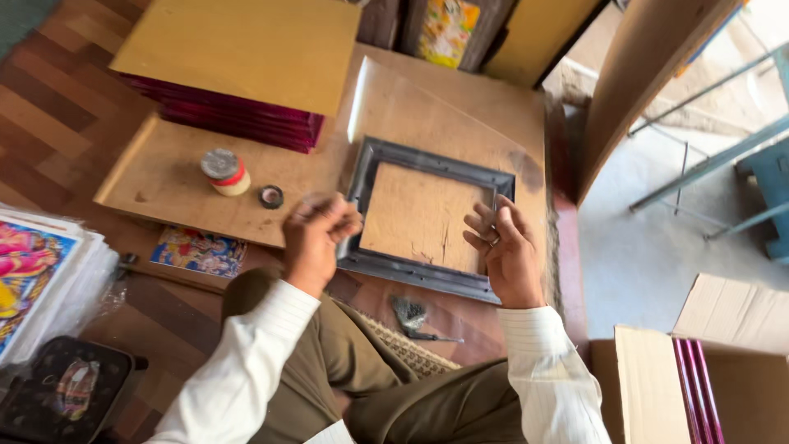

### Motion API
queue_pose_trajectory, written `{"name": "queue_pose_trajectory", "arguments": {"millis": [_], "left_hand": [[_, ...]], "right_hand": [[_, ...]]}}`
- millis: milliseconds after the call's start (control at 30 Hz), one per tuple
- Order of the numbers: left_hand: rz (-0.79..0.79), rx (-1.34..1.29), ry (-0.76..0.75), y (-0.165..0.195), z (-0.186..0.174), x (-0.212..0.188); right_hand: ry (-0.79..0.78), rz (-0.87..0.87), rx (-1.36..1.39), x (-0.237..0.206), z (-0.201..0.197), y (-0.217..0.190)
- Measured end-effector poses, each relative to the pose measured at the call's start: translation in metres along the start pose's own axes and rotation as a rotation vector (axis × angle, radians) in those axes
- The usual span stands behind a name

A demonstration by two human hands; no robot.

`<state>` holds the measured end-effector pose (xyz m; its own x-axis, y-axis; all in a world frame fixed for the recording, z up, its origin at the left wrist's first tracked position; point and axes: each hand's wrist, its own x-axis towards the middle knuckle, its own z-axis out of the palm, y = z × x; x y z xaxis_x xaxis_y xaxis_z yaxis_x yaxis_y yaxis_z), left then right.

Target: The person wraps a picture frame in gold foil and sets it in a box, then places a white backing sheet into a black frame, fits a hardboard backing over it, and uses pliers to press fasteners into the frame to secure the backing.

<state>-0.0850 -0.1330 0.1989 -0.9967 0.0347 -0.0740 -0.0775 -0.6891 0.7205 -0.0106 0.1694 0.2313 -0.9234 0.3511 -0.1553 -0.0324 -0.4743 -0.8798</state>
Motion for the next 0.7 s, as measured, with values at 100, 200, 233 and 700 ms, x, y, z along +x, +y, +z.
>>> {"name": "queue_pose_trajectory", "arguments": {"millis": [100,200,233,700], "left_hand": [[-0.215,0.045,-0.09,-0.046,-0.014,-0.006],[-0.358,0.228,-0.017,-0.062,-0.042,0.005],[-0.255,0.381,-0.026,-0.064,-0.051,0.013],[0.308,1.264,-0.161,-0.099,-0.067,0.099]], "right_hand": [[0.135,0.051,-0.01,0.018,-0.047,0.018],[0.213,0.068,-0.083,0.045,-0.084,0.031],[0.224,0.067,-0.105,0.054,-0.093,0.035],[0.247,0.119,-0.284,0.091,-0.116,0.069]]}}
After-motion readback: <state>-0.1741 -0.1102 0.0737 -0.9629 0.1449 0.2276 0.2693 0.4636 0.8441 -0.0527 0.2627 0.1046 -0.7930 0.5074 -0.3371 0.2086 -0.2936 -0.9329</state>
